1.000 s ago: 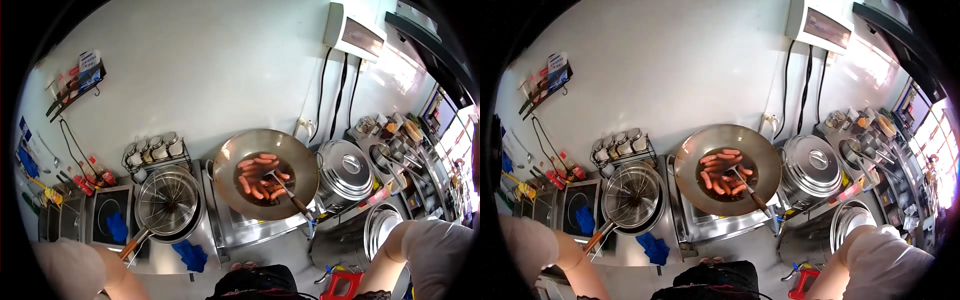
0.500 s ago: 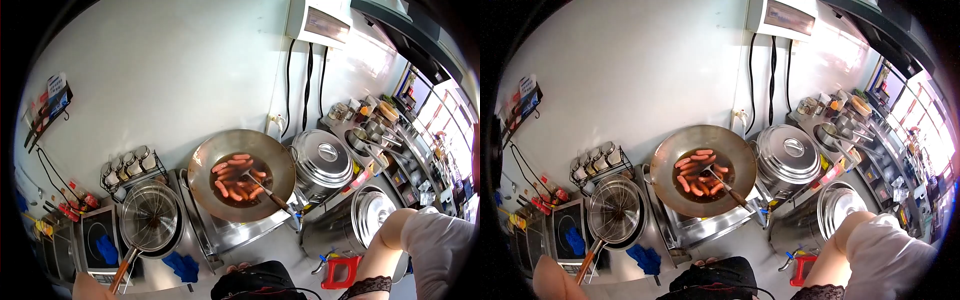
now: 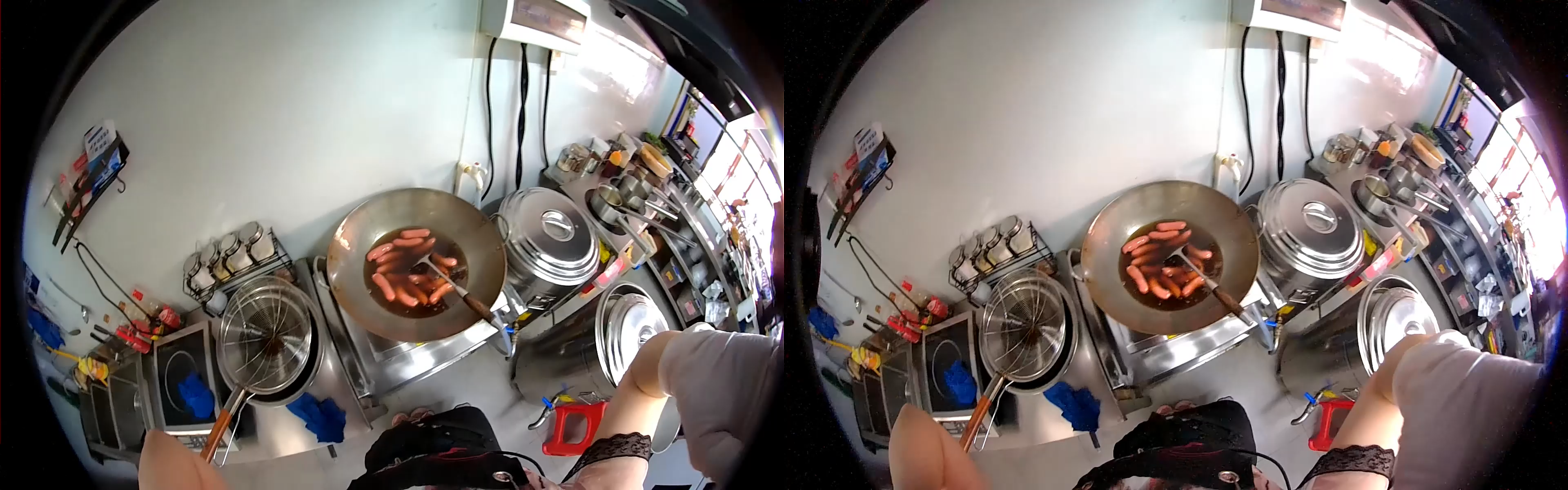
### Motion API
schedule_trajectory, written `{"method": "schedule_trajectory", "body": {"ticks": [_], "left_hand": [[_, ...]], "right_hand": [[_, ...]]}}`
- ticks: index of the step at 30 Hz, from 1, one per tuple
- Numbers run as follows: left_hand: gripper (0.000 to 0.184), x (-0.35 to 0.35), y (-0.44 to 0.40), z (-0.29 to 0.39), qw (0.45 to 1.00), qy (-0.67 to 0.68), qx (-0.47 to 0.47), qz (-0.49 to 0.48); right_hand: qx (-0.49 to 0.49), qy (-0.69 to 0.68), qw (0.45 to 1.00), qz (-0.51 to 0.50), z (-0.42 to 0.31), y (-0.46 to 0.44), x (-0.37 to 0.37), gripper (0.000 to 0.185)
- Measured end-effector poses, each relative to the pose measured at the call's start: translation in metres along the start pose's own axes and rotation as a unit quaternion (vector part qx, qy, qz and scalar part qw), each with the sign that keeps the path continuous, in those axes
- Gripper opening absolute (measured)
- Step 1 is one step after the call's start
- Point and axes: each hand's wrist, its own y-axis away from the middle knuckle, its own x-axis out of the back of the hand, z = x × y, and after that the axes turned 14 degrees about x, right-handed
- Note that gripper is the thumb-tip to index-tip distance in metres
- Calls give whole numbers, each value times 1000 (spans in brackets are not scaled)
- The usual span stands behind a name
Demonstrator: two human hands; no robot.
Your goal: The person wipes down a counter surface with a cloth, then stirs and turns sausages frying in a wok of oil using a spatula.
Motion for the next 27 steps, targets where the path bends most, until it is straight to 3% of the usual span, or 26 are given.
{"method": "schedule_trajectory", "body": {"ticks": [18, 19, 21, 22, 23, 24, 25, 27], "left_hand": [[15, -3, 5, 8, 1000, -3, 18, -11], [15, -3, 6, 9, 1000, -2, 21, -9], [14, -2, 3, 10, 1000, -1, 19, -3], [14, -1, 5, 10, 1000, 0, 21, 1], [14, 1, 5, 12, 1000, 0, 21, 7], [13, 2, 5, 12, 1000, 2, 23, 10], [13, 5, 9, 14, 999, 4, 28, 17], [13, 9, 10, 15, 999, 7, 32, 28]], "right_hand": [[31, 9, 999, 33, 12, 15, -20, 50], [-75, 142, 987, -28, 30, 19, -42, 42], [-272, 395, 866, -145, 72, 52, -81, 30], [-250, 349, 881, -200, 99, 107, -92, 26], [-416, 312, 849, -96, 117, 144, -124, 26], [-421, 317, 836, -153, 124, 183, -142, 30], [-478, 303, 777, -276, 127, 216, -157, 31], [-492, 288, 742, -352, 125, 286, -185, 34]]}}
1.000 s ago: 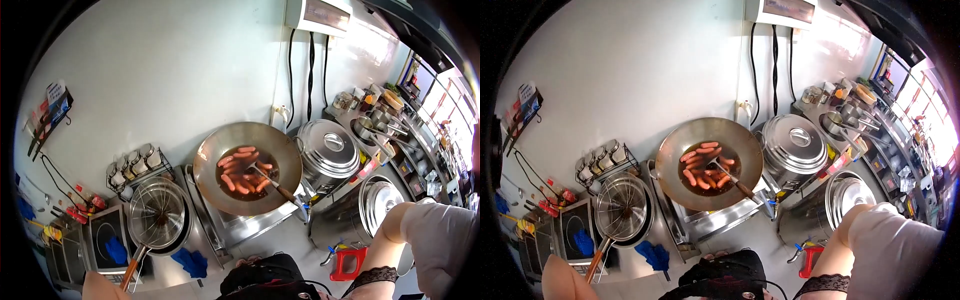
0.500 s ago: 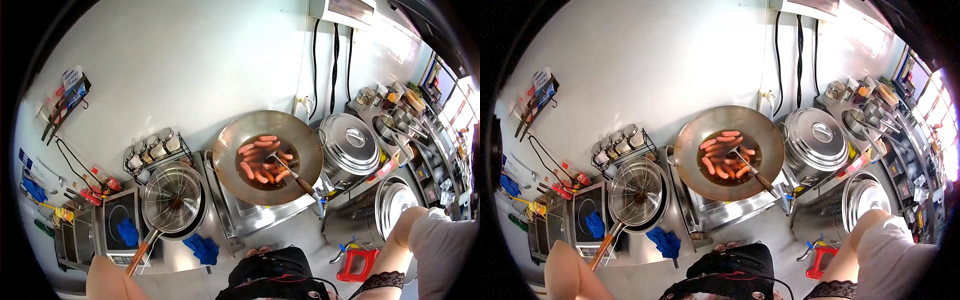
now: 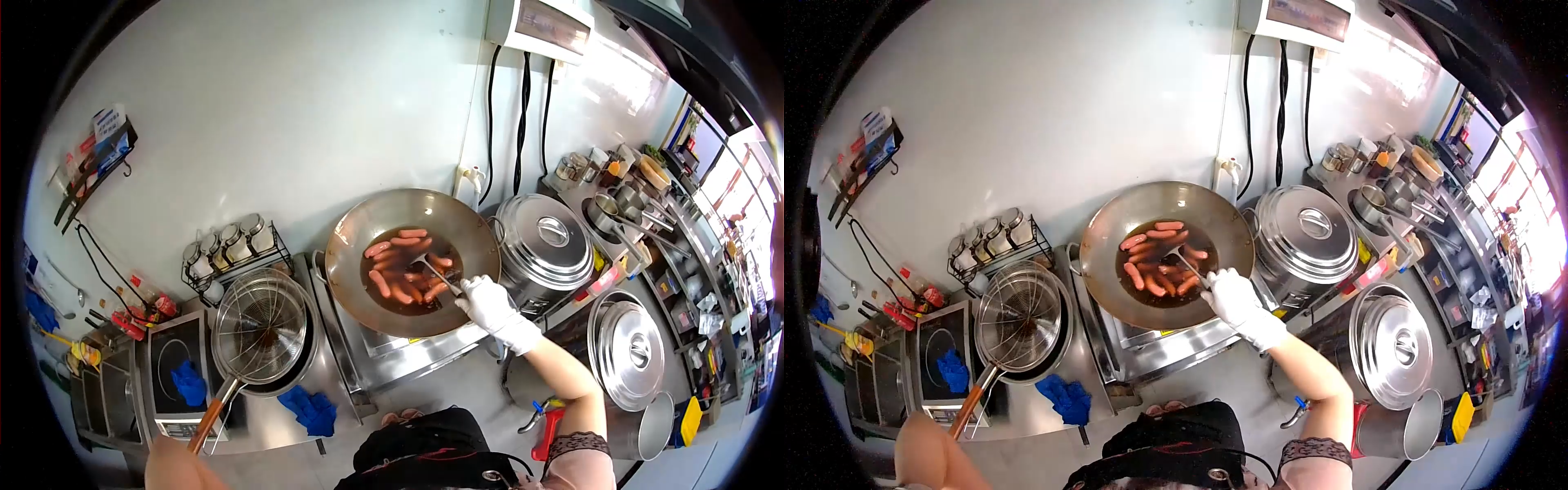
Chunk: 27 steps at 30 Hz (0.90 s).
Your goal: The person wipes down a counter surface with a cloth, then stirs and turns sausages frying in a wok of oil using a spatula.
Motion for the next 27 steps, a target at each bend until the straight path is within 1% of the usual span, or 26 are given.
{"method": "schedule_trajectory", "body": {"ticks": [1, 2, 4, 5, 6, 7, 8, 9, 10, 11, 12, 13, 14, 15, 16, 17, 18, 20, 21, 22, 24, 26, 27], "left_hand": [[12, 3, 3, 2, 1000, 2, 6, 11], [12, 8, 8, 4, 1000, 3, 18, 26], [12, 21, 27, 14, 996, 8, 48, 69], [12, 27, 43, 23, 993, 10, 75, 92], [12, 32, 63, 33, 988, 10, 110, 105], [12, 34, 80, 38, 984, 8, 140, 114], [11, 33, 104, 46, 977, 5, 187, 100], [11, 25, 133, 53, 961, 8, 273, 42], [11, 15, 164, 61, 927, 11, 374, -27], [11, -8, 202, 69, 812, -2, 558, -173], [12, -13, 258, 74, 759, 43, 625, -181], [9, -23, 294, 87, 720, 71, 669, -172], [12, -20, 370, 107, 611, 120, 773, -122], [14, -17, 406, 125, 562, 163, 806, -90], [17, -6, 415, 134, 527, 132, 825, -157], [18, -3, 406, 145, 444, 102, 878, -151], [18, 2, 424, 153, 440, 107, 878, -153], [19, 18, 476, 168, 407, 79, 896, -158], [21, 19, 476, 164, 398, 74, 897, -178], [21, 20, 475, 161, 398, 75, 897, -179], [22, 14, 468, 149, 355, 110, 910, -185], [22, 4, 471, 140, 362, 127, 907, -174], [22, -2, 473, 137, 370, 140, 904, -161]], "right_hand": [[-26, 13, 999, -39, 0, 3, -20, 37], [-66, 17, 996, -56, 3, 5, -43, 40], [-73, 35, 993, -85, 9, 6, -63, 39], [-93, 17, 992, -86, 12, 6, -71, 36], [-90, 16, 992, -87, 13, 6, -77, 36], [-106, -5, 992, -71, 15, 6, -81, 32], [-125, -26, 990, -54, 18, 7, -84, 29], [-115, -32, 993, -22, 19, 10, -79, 26], [-116, -32, 992, -20, 18, 16, -64, 26], [-144, -61, 988, -14, 13, 21, -43, 25], [-170, -91, 981, -8, 9, 29, -24, 24], [-171, -91, 981, -16, 10, 39, -12, 23], [-172, -90, 981, -25, 10, 50, 1, 22], [-167, -85, 982, -40, 5, 60, 19, 22], [-162, -78, 982, -56, 1, 70, 36, 23], [-159, -82, 982, -62, 0, 81, 46, 26], [-139, -73, 984, -83, -2, 92, 57, 27], [-119, -67, 986, -93, -9, 102, 67, 26], [-119, -67, 986, -94, -12, 101, 67, 26], [-114, -68, 985, -110, -16, 101, 67, 25], [-113, -69, 983, -126, -23, 101, 62, 24], [-117, -77, 983, -123, -29, 95, 40, 26], [-114, -71, 985, -105, -33, 90, 28, 22]]}}
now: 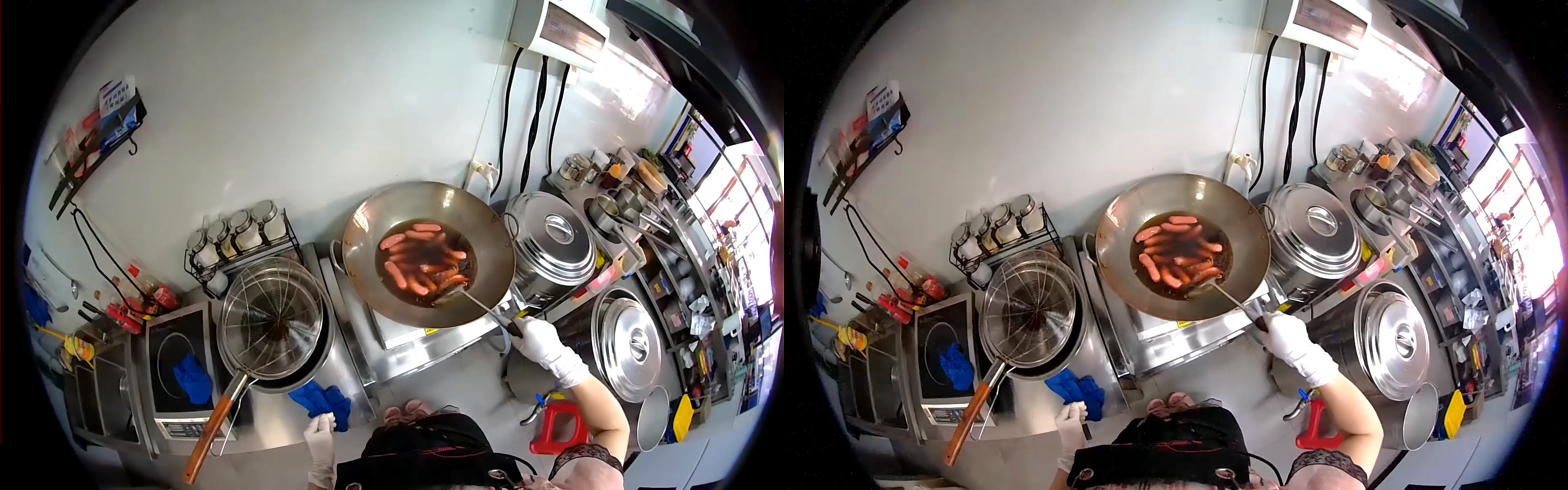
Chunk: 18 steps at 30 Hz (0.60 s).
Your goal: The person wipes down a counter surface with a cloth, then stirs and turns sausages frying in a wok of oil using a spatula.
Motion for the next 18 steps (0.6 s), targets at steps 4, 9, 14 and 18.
{"method": "schedule_trajectory", "body": {"ticks": [4, 9, 14, 18], "left_hand": [[23, -10, -11, 5, 998, 43, -37, -5], [24, -16, -3, -4, 998, 56, -24, 24], [25, -26, 10, -13, 991, 96, 45, 85], [25, -42, 16, -10, 983, 123, 68, 116]], "right_hand": [[-6, -43, 999, -18, -14, -29, -22, 21], [38, -77, 996, 31, -14, -69, -58, 22], [47, -61, 995, 67, -6, -111, -76, 24], [51, 7, 995, 88, 20, -140, -90, 27]]}}
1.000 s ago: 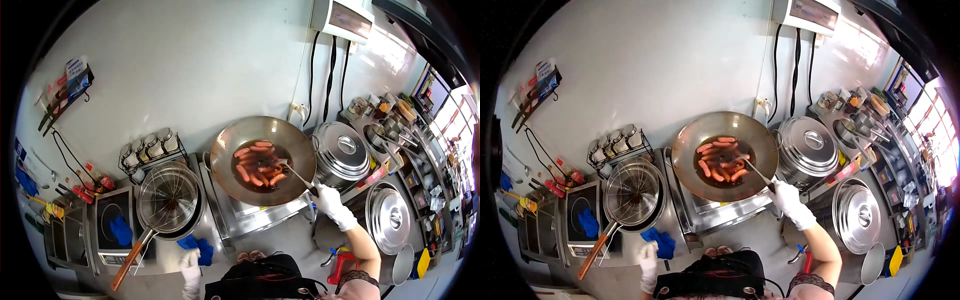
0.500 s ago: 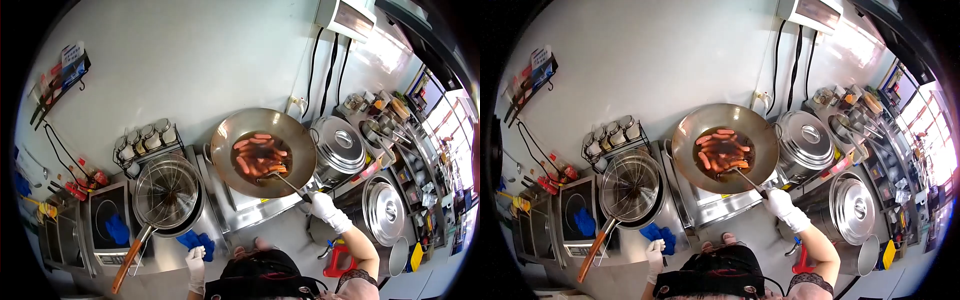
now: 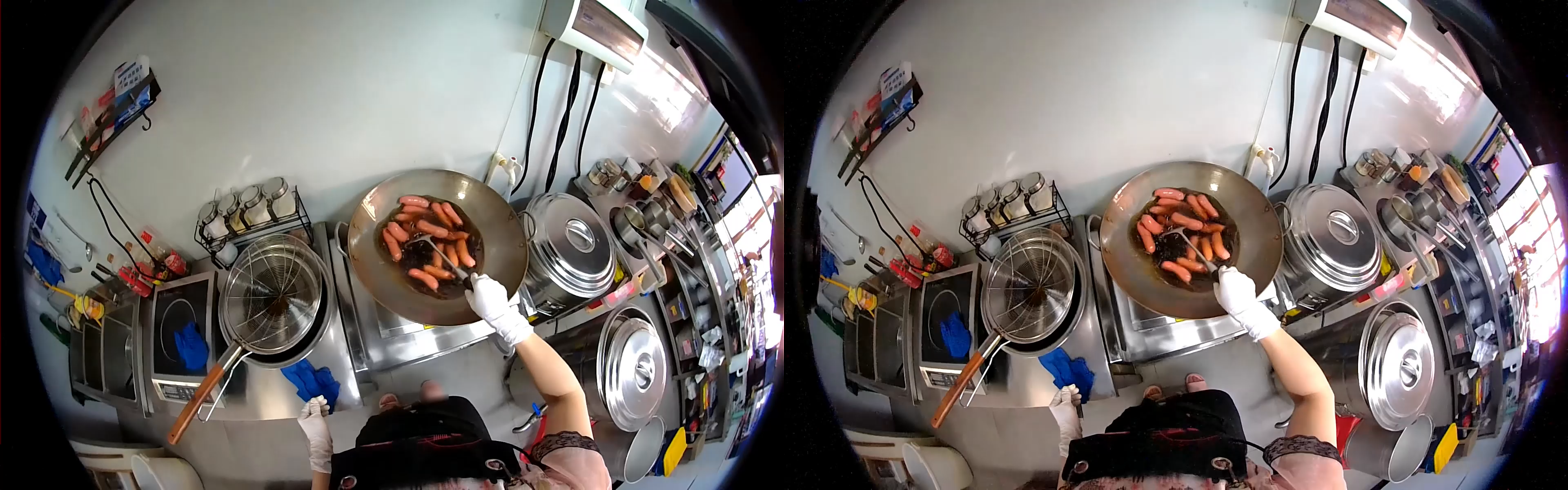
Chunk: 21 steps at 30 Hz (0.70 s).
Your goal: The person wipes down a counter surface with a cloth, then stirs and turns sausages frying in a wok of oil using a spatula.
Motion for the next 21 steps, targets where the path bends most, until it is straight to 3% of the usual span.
{"method": "schedule_trajectory", "body": {"ticks": [3, 6, 9, 16, 21], "left_hand": [[24, -20, 10, 0, 1000, -7, -4, 9], [23, -40, 6, -17, 1000, 10, -14, -1], [22, -56, 1, -33, 999, 32, -29, -12], [22, -55, -15, -68, 999, -5, -37, 2], [23, -25, -24, -96, 997, 36, 14, 69]], "right_hand": [[14, 59, 998, -2, 24, -7, -9, 32], [40, 116, 992, 35, 46, -4, -9, 16], [82, 167, 981, 48, 62, 11, 1, 17], [98, 161, 982, 12, 68, 71, 41, 10], [93, 108, 990, -12, 57, 99, 52, 10]]}}
